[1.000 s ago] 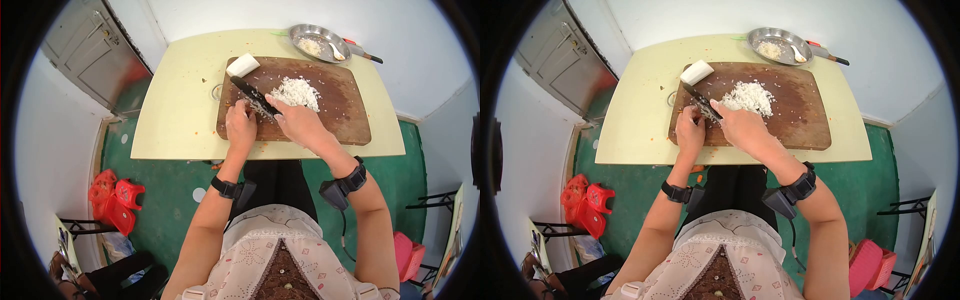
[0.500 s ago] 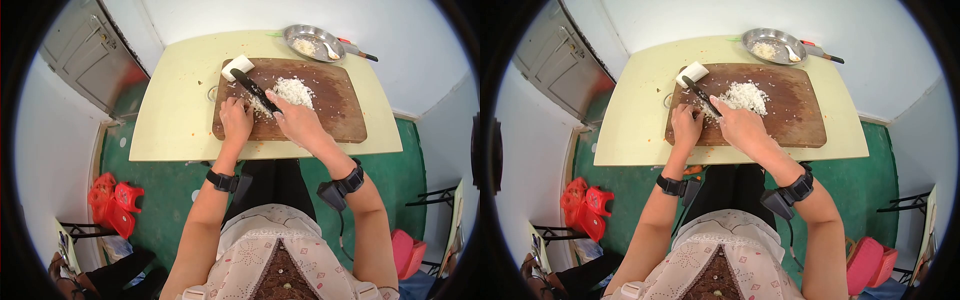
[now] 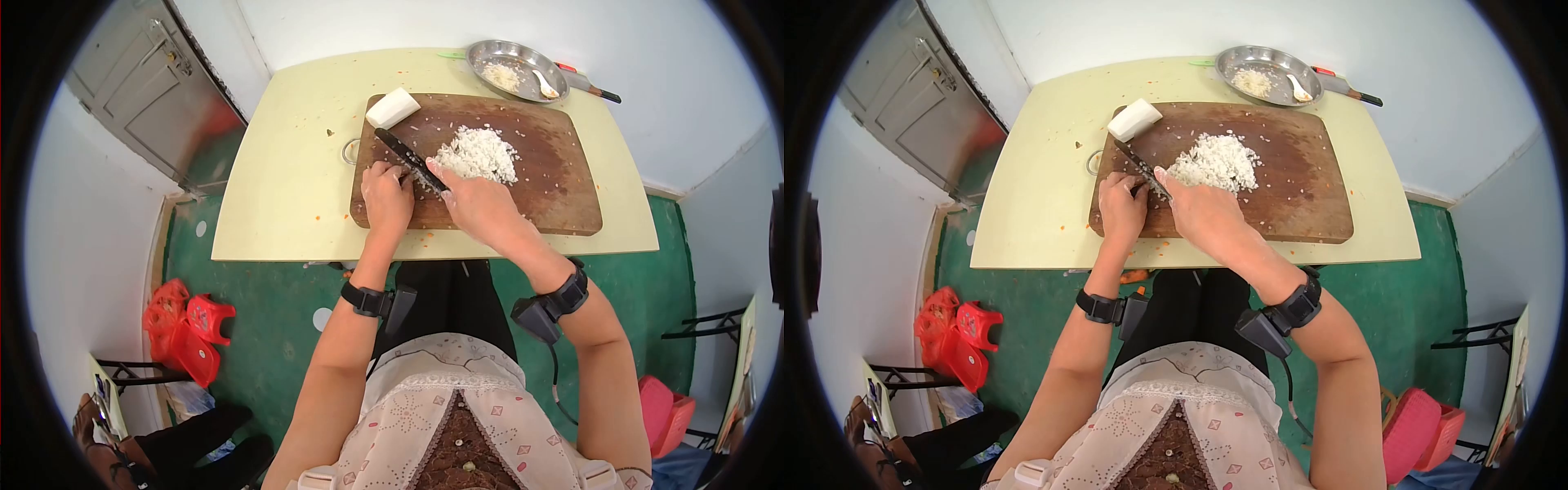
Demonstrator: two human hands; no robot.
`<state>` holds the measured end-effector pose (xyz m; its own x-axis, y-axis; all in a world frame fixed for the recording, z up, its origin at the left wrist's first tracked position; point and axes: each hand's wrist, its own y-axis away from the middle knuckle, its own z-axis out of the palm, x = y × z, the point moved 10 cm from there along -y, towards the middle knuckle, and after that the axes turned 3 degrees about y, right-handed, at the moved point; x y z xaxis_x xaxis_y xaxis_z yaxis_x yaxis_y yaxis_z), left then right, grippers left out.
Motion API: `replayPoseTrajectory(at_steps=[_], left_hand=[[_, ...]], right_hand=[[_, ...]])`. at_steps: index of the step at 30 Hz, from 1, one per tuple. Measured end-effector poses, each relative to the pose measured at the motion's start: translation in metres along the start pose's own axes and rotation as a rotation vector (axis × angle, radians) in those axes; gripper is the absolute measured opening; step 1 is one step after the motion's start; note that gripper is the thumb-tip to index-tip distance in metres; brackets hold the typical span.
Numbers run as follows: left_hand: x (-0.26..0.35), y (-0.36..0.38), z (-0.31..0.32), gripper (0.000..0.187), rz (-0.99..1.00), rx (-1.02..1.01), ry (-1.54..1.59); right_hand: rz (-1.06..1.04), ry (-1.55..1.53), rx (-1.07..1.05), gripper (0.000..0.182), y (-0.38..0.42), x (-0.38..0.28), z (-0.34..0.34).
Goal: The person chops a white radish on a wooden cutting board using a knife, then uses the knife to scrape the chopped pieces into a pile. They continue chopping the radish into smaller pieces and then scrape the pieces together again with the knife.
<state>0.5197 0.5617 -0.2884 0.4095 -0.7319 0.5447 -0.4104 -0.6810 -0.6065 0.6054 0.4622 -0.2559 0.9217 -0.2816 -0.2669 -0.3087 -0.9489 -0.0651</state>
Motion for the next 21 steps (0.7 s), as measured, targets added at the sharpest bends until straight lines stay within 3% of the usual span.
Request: replayPoseTrajectory(at_steps=[6,11,15,17,21], left_hand=[[0.003,0.002,0.000,0.008,0.015,-0.006,0.020],[0.005,0.002,0.002,0.010,0.060,-0.046,0.059],[-0.015,0.004,0.002,0.024,-0.129,-0.002,0.245],[-0.018,0.004,0.000,0.030,-0.171,-0.006,0.266],[-0.023,0.006,-0.009,0.031,-0.129,0.149,0.262]], right_hand=[[-0.032,-0.012,0.085,0.051,-0.004,-0.005,-0.017],[-0.009,-0.037,0.030,0.051,-0.006,0.004,-0.005],[-0.034,-0.078,0.105,0.050,-0.003,-0.002,-0.019],[-0.023,-0.025,0.040,0.048,-0.005,0.000,-0.005],[-0.013,-0.005,-0.004,0.047,-0.004,-0.001,-0.006]])
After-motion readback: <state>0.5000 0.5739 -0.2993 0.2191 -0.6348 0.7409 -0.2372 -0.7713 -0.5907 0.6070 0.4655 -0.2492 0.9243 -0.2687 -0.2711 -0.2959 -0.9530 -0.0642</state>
